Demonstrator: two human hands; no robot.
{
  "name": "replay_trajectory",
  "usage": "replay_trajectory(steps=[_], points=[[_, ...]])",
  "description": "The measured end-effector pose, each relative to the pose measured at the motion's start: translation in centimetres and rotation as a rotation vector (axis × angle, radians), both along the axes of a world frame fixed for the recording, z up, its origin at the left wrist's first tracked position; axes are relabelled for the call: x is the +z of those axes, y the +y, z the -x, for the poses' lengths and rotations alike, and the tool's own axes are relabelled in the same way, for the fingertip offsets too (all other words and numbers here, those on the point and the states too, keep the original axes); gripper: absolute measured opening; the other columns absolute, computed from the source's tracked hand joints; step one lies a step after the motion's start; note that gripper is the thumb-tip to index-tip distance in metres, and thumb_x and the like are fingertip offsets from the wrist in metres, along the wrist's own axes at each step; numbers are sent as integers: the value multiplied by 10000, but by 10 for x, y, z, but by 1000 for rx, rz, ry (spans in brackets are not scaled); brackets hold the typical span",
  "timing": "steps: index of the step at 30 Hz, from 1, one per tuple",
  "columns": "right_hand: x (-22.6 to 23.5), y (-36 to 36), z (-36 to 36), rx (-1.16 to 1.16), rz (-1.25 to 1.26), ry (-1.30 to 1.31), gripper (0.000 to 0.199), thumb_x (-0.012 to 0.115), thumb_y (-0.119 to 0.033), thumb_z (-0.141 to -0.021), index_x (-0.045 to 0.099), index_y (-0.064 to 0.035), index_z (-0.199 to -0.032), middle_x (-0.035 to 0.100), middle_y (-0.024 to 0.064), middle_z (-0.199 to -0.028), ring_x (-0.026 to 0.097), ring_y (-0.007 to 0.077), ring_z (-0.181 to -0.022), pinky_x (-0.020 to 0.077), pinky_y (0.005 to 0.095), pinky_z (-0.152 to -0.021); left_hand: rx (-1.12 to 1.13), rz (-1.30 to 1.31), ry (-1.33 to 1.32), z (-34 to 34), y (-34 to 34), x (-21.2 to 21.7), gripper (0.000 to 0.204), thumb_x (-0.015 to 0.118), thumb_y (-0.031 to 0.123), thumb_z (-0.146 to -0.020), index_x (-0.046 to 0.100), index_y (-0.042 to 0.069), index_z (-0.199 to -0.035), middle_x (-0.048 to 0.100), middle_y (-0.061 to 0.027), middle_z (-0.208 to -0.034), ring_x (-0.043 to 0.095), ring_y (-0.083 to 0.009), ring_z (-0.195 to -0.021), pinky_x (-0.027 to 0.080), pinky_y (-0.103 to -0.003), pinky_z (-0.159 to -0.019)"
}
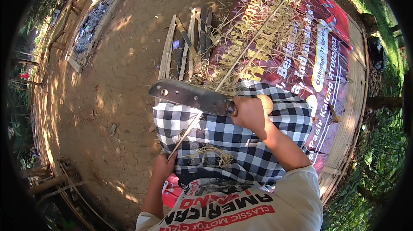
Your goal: The person is scraping a long, thin piece of wood with a large knife, holding the wood on a lap and drawing the blade toward them to remove outer layers.
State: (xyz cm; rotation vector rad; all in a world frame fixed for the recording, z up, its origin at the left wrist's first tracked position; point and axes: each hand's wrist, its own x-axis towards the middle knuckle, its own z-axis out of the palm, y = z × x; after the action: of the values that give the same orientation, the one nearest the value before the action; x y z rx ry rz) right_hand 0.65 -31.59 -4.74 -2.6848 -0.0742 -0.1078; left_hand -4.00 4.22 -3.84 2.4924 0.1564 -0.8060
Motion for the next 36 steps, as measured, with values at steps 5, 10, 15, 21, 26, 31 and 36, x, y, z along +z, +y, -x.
replay_trajectory(steps=[5,10,15,21,26,31,36], points=[[3,-1,-10,71,70,43,206,683,-203,-620,603,-63,-748,648,120,-711,655,305,-655,524,395,-656,-10,25,-50,8,8,-14,512,600,371,-908,598,-99,-706,531,-272,-573,567,-420,-545,439,-456,-545],[-7,-69,-18,-79,131,-68,186,675,-210,-628,583,-74,-715,620,131,-652,632,327,-612,502,418,-563,-32,43,-81,10,11,-16,510,598,367,-909,595,-93,-689,533,-283,-587,573,-445,-573,442,-464,-550],[7,-112,-11,-278,158,-66,185,671,-240,-689,651,-70,-760,645,165,-646,645,352,-602,524,446,-588,-47,17,-105,5,13,-24,529,601,388,-902,589,-82,-659,542,-280,-586,579,-453,-587,446,-469,-547],[35,-43,-15,-315,-19,182,236,670,-250,-686,605,-56,-804,658,175,-718,659,361,-684,531,446,-626,17,43,-13,4,12,-17,528,608,377,-901,589,-93,-661,538,-270,-565,573,-439,-559,447,-461,-542],[4,-39,-21,52,184,-27,207,672,-178,-636,589,-59,-785,633,137,-683,654,321,-664,528,393,-600,-29,20,-33,5,10,-11,490,607,350,-902,598,-91,-689,543,-280,-588,583,-448,-583,444,-465,-545],[9,-119,-51,-276,162,-5,193,676,-183,-686,626,-40,-806,636,173,-629,650,352,-601,522,430,-558,-36,41,-67,8,12,-13,470,608,337,-898,605,-93,-707,551,-297,-620,594,-467,-630,444,-475,-552],[29,-99,-52,-324,198,129,213,647,-188,-696,628,-26,-832,651,189,-679,661,358,-644,528,447,-595,-11,28,11,-1,16,-19,482,610,336,-895,596,-97,-685,543,-286,-595,585,-441,-577,439,-469,-546]])
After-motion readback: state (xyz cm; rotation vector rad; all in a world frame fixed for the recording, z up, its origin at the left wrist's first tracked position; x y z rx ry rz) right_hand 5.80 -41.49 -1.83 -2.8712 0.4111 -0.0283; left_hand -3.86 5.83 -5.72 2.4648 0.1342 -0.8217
